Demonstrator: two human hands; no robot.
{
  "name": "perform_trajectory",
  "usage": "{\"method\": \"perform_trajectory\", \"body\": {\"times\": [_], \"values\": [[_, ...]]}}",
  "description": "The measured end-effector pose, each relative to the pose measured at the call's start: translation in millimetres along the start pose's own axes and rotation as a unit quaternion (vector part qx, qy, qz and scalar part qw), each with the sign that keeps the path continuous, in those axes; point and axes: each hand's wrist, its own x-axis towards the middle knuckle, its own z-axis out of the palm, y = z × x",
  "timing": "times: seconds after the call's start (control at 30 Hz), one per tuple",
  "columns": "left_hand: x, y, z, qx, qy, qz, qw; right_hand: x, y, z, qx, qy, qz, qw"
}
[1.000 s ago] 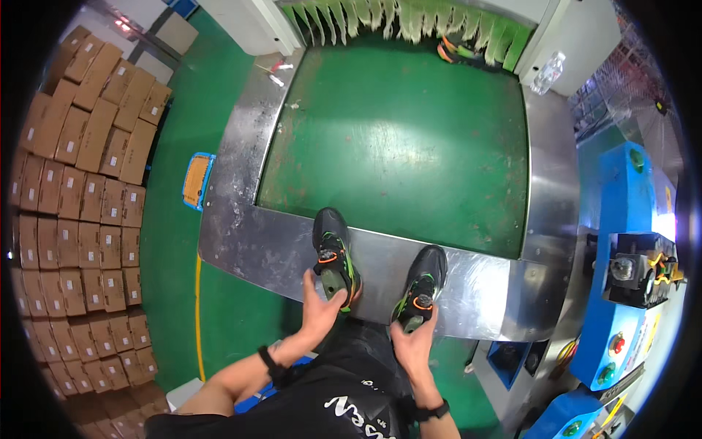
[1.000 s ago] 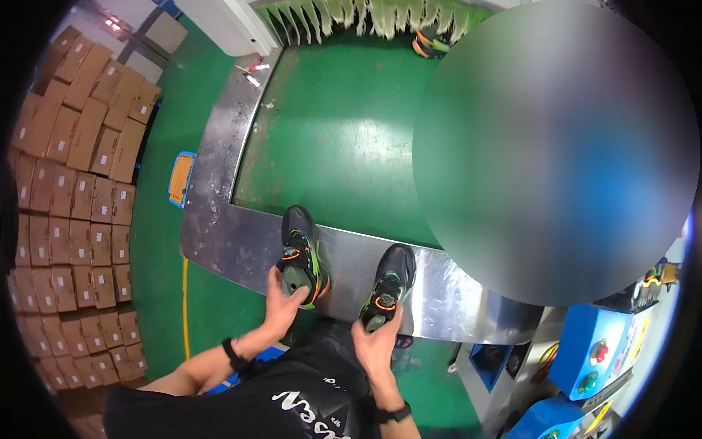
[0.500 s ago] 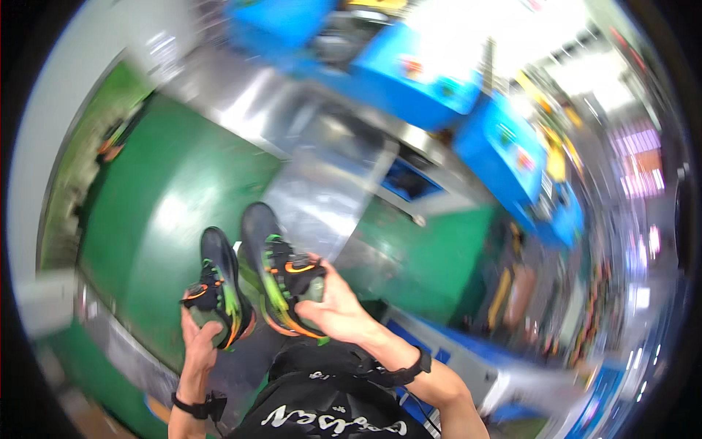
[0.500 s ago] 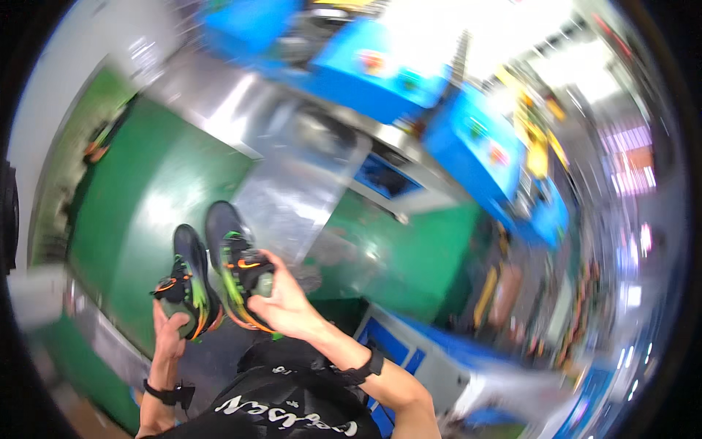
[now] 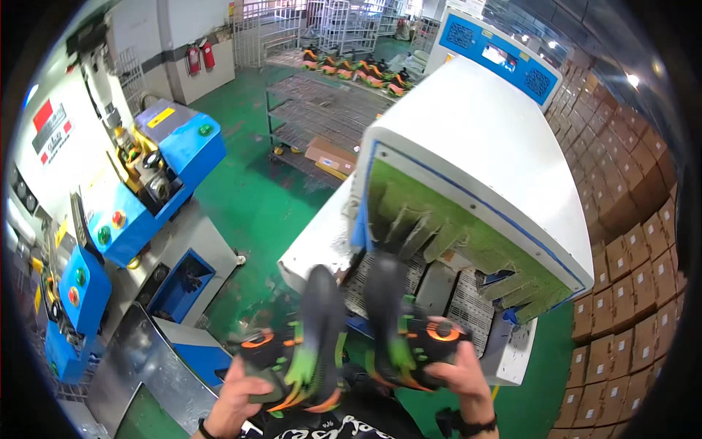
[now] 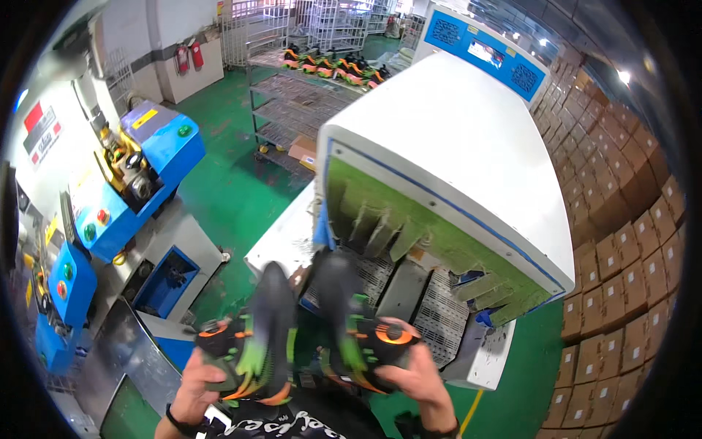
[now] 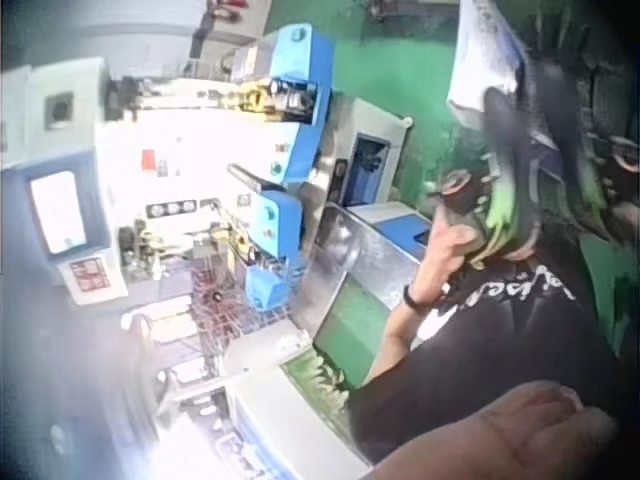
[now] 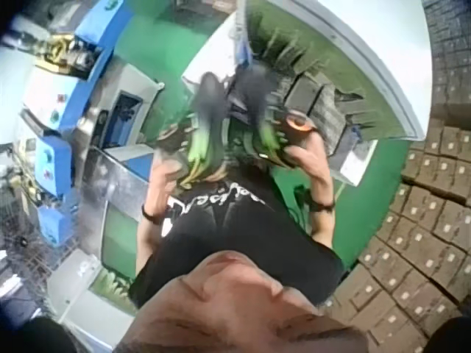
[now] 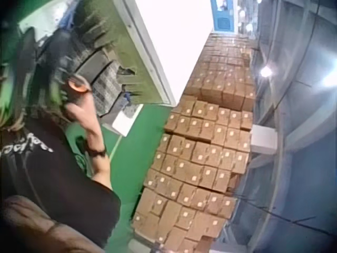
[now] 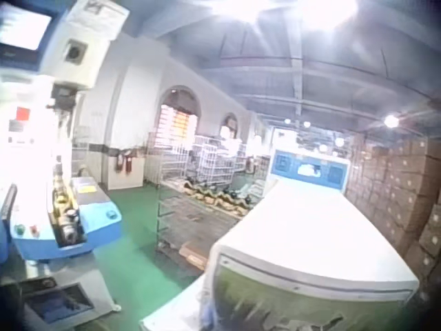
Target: Processing shoes through heat treatment and pressing machines in a factory.
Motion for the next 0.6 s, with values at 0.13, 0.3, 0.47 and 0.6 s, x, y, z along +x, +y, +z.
{"method": "perform_trajectory", "body": {"times": [0.13,0.3,0.47,0.6], "values": [[72,-29,73,0.077,-0.054,-0.132,0.987,-47,40,-56,-0.288,0.398,0.006,0.871],[188,-82,125,0.536,-0.154,0.036,0.829,-12,46,-106,-0.244,0.461,-0.066,0.851],[235,-107,159,0.627,-0.163,0.013,0.762,-3,44,-97,-0.227,0.491,-0.069,0.838],[195,-116,122,0.520,-0.174,0.253,0.797,-1,47,-51,-0.233,0.567,-0.333,0.716]]}}
